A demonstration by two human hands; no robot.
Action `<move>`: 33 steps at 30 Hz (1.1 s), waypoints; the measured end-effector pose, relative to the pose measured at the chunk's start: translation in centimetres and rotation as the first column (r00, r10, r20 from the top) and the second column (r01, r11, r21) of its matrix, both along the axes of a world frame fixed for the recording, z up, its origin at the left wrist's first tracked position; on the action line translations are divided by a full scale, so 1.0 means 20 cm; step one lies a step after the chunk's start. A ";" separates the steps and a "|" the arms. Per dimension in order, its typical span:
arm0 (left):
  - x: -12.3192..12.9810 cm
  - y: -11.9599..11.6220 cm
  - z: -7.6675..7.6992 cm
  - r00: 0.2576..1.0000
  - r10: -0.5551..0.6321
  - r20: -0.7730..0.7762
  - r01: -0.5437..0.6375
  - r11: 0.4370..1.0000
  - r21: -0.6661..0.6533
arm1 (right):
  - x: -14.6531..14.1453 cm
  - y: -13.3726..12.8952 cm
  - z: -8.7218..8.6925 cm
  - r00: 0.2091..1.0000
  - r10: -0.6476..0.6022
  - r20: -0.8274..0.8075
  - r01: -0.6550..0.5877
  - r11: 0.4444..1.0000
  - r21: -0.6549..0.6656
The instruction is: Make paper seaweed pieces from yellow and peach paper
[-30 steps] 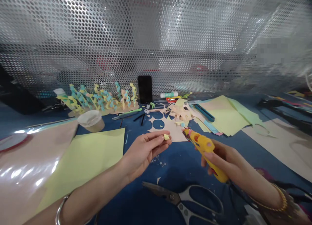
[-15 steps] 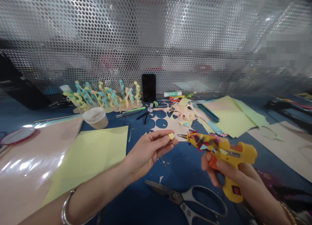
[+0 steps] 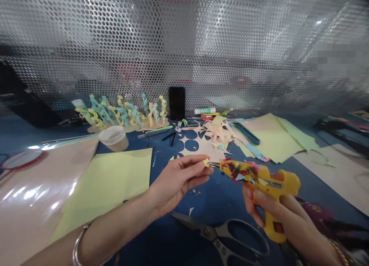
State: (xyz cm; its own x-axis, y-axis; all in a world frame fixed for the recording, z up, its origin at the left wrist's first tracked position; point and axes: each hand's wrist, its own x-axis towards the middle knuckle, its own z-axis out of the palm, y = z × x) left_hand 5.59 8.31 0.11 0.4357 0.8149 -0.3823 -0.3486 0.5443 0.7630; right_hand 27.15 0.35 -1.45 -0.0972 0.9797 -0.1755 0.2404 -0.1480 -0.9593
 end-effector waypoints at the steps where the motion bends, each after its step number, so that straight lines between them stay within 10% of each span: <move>1: 0.00 0.00 0.00 1.000 0.001 0.002 -0.001 1.000 0.001 | 0.00 0.00 0.00 1.000 0.002 0.006 -0.002 1.000 0.007; 33: 0.00 0.00 -0.02 1.000 0.004 0.030 -0.004 1.000 -0.008 | -0.02 0.00 0.02 0.987 -0.028 0.158 0.025 0.999 0.020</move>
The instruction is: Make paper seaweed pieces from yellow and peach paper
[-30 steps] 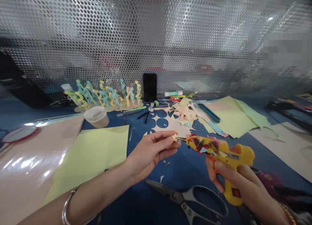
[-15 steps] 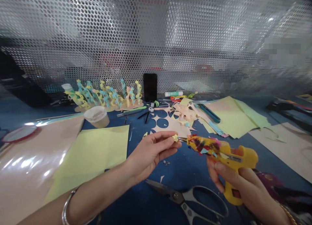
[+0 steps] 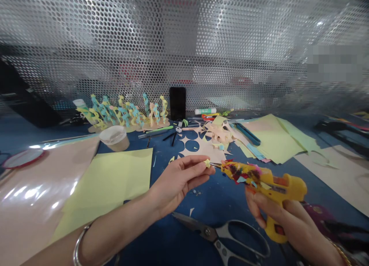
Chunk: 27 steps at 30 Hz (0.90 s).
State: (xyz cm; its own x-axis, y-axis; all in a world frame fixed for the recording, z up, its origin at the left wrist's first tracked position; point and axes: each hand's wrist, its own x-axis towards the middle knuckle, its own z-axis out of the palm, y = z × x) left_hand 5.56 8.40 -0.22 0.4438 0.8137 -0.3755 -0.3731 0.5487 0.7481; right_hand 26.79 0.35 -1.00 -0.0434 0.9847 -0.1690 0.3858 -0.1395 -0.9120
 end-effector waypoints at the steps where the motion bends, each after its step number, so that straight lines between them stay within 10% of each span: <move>1: 0.00 0.00 0.00 1.000 0.002 0.001 -0.002 1.000 0.001 | 0.00 0.00 0.00 1.000 -0.005 0.004 0.005 1.000 0.001; 27: 0.00 -0.01 0.00 1.000 -0.001 -0.010 0.001 1.000 0.006 | -0.01 0.00 0.03 0.998 -0.017 0.059 0.020 0.998 -0.053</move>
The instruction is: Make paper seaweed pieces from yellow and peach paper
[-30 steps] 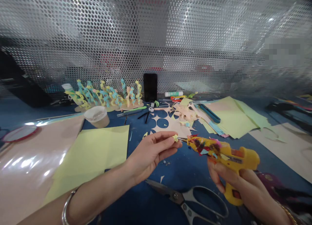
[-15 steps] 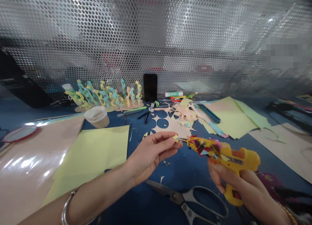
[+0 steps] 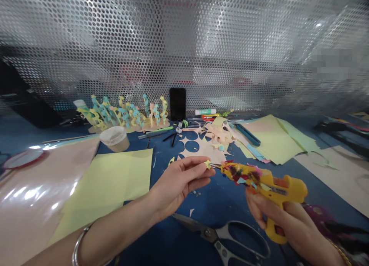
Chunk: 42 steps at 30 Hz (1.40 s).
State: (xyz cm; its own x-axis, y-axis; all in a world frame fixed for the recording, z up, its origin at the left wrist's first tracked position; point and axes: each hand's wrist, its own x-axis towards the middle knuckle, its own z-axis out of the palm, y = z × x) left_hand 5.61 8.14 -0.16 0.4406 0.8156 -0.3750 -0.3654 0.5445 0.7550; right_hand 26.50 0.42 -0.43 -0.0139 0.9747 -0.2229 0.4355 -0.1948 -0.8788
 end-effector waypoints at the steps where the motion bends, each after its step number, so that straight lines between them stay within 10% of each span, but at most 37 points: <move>1: 0.00 0.00 0.00 1.000 0.001 0.002 -0.001 1.000 0.002 | 0.00 0.00 0.00 1.000 -0.009 0.001 0.009 1.000 0.004; 28: -0.02 0.01 0.01 0.950 0.194 -0.245 -0.096 0.927 0.362 | 0.01 -0.04 -0.02 0.999 0.022 -0.049 -0.019 0.998 0.059; 42: -0.03 0.05 0.01 0.940 0.317 -0.128 -0.262 0.908 0.328 | 0.01 0.05 -0.07 0.905 -0.009 0.426 -0.086 0.975 0.204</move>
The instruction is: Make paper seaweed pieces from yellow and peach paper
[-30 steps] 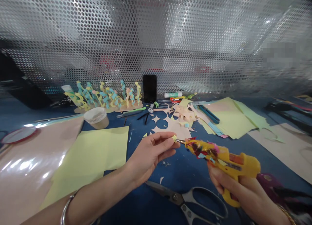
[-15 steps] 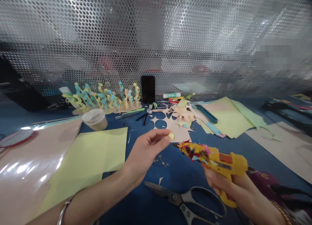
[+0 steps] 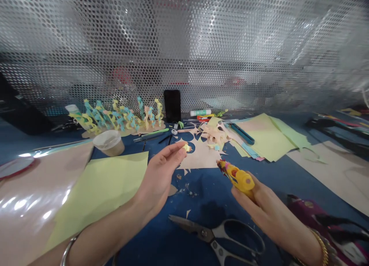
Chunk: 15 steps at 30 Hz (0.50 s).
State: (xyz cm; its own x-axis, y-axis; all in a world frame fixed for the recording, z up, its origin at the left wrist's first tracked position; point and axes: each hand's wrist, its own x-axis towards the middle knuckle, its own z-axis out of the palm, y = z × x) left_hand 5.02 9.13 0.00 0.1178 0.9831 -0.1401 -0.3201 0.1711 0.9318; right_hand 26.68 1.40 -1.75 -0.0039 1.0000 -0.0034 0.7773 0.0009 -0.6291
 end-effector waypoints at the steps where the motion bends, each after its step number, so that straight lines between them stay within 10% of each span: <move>1: 0.00 0.00 0.00 1.000 -0.005 0.004 0.005 1.000 -0.003 | 0.00 0.00 0.00 1.000 0.005 0.016 -0.006 1.000 0.006; 15: 0.01 -0.01 0.01 0.998 -0.021 0.065 0.022 1.000 -0.014 | 0.01 -0.02 0.06 0.888 0.058 -0.457 -0.173 0.961 -0.215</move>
State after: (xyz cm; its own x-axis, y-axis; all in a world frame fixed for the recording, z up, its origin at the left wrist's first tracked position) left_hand 5.16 8.94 0.26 0.1480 0.9782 -0.1458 -0.3757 0.1919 0.9067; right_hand 26.93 0.96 -0.59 -0.1782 0.9601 -0.2157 0.4212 -0.1236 -0.8985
